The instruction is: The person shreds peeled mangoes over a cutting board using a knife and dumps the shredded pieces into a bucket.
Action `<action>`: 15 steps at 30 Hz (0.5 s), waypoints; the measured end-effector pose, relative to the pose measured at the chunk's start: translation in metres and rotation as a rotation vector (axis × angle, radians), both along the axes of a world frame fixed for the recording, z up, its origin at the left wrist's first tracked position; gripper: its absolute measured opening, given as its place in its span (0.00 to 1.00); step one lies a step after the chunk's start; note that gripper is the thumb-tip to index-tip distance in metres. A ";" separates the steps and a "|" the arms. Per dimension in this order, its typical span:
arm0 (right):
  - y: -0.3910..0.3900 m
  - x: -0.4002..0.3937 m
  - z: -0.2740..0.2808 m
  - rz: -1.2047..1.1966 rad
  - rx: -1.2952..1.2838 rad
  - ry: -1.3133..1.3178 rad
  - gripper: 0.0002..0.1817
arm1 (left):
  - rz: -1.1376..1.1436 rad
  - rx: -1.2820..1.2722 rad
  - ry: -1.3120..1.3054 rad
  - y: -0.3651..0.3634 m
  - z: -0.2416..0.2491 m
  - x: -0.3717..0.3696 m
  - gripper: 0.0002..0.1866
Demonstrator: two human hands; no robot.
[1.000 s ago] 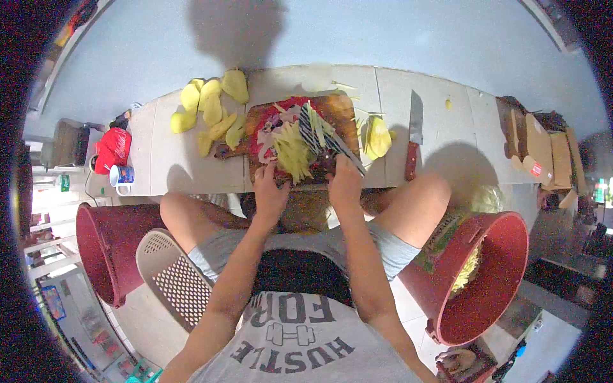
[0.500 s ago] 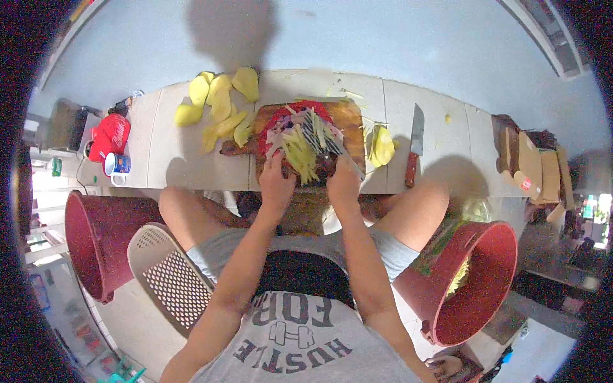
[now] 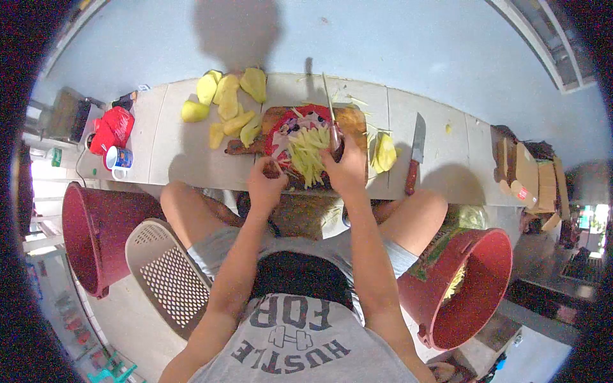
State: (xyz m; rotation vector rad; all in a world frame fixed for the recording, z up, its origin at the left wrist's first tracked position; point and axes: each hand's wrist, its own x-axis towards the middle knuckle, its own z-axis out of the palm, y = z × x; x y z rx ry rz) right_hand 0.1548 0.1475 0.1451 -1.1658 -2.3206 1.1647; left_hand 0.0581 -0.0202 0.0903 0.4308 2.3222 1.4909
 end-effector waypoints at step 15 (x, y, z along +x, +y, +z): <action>-0.016 0.064 -0.016 0.271 0.490 -0.237 0.21 | -0.483 -0.014 0.907 0.028 0.011 0.003 0.36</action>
